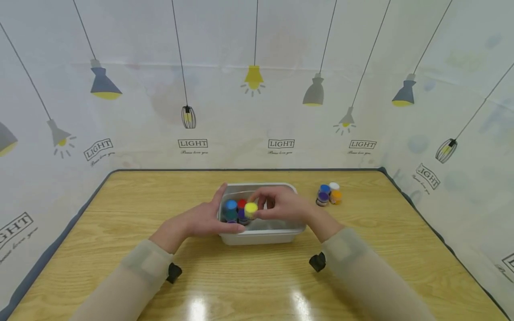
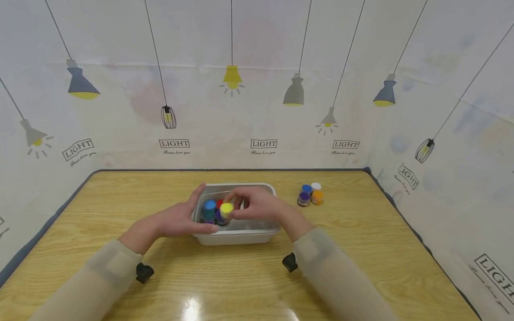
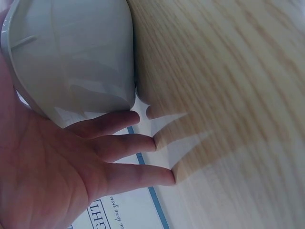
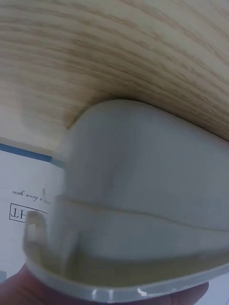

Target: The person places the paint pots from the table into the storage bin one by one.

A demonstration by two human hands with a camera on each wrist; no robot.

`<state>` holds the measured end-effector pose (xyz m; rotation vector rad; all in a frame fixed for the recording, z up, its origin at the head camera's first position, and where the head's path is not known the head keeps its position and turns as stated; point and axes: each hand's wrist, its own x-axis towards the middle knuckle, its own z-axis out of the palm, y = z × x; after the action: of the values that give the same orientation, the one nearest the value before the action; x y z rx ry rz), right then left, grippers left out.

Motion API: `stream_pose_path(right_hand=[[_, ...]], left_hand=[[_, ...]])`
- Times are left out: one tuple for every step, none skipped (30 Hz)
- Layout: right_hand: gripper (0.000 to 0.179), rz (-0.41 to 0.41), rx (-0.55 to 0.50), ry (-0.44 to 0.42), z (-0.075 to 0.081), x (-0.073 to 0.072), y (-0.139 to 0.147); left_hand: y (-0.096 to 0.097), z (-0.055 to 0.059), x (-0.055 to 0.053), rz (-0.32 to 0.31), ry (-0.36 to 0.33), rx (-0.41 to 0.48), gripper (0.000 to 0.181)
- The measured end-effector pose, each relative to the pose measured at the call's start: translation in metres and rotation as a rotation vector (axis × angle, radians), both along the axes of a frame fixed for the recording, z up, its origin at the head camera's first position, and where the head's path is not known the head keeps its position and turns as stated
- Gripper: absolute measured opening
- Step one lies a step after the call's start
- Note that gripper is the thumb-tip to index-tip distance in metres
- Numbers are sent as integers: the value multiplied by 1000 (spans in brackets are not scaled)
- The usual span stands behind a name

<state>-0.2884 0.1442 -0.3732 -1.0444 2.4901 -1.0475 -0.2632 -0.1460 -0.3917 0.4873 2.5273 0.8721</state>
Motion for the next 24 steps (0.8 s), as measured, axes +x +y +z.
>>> stream_pose_path(right_hand=[[28, -10, 2, -7, -1, 0, -2], [28, -14, 1, -11, -2, 0, -4], [27, -20, 0, -15, -4, 0, -6], [27, -25, -6, -25, -5, 0, -7], [27, -29, -15, -33, -8, -1, -8], [26, -35, -23, -45, -9, -1, -9], [26, -40, -35, -55, -11, -1, -10], [25, -43, -45, -63, -12, -2, -11], [24, -51, -55, -72, -14, -2, -12], [24, -53, -65, -83, -14, -2, -13], [23, -55, -68, -87, -15, -2, -13], [23, -57, -68, -97, -15, -1, -14], [23, -55, -62, -101, -16, -2, -15], [22, -53, -52, -114, -16, -1, -15], [22, -50, -35, -122, -17, -1, -16], [21, -46, -18, -131, -17, -1, -17], [20, -44, 1, -141, -18, -1, -17], [20, -40, 14, -152, -19, -1, -18], [20, -36, 29, -156, -19, -1, -18], [20, -34, 39, -163, -19, 0, -18], [20, -30, 50, -161, -20, -1, -18], [20, -23, 55, -164, -20, -1, -19], [20, -17, 62, -164, -21, -1, -19], [20, -8, 70, -164, -21, -1, -19]], left_hand=[[0, 0, 0, 0, -2, 0, 143], [0, -1, 0, 0, -4, -1, 143], [0, -1, 0, 0, -6, -2, 143], [0, -1, 0, -1, -7, -2, 143], [0, -1, 0, 0, -8, -3, 143], [0, -1, 0, -1, -10, -3, 143], [1, -1, 0, -1, -10, -4, 143], [1, -1, 0, -3, -9, -3, 143], [1, -1, 0, -4, -8, -2, 143], [1, -1, 0, -5, -5, 1, 142], [1, 0, 0, -4, -4, 2, 142], [2, 0, 0, -3, -3, 5, 142], [2, 0, 0, -2, -3, 5, 142], [2, 1, 1, -1, -2, 4, 142], [2, 1, 1, 0, -2, 3, 141], [2, 1, 1, 0, -3, 3, 141], [2, 1, 1, 0, -5, 3, 141], [2, 1, 1, -1, -4, 1, 141], [2, 1, 1, -3, -2, -1, 141], [2, 1, 1, -3, -1, -1, 141], [2, 1, 1, -4, 1, 1, 141], [1, 1, 1, -5, 3, 2, 141], [1, 1, 1, -7, 6, 1, 141], [1, 0, 0, -9, 11, 0, 141]])
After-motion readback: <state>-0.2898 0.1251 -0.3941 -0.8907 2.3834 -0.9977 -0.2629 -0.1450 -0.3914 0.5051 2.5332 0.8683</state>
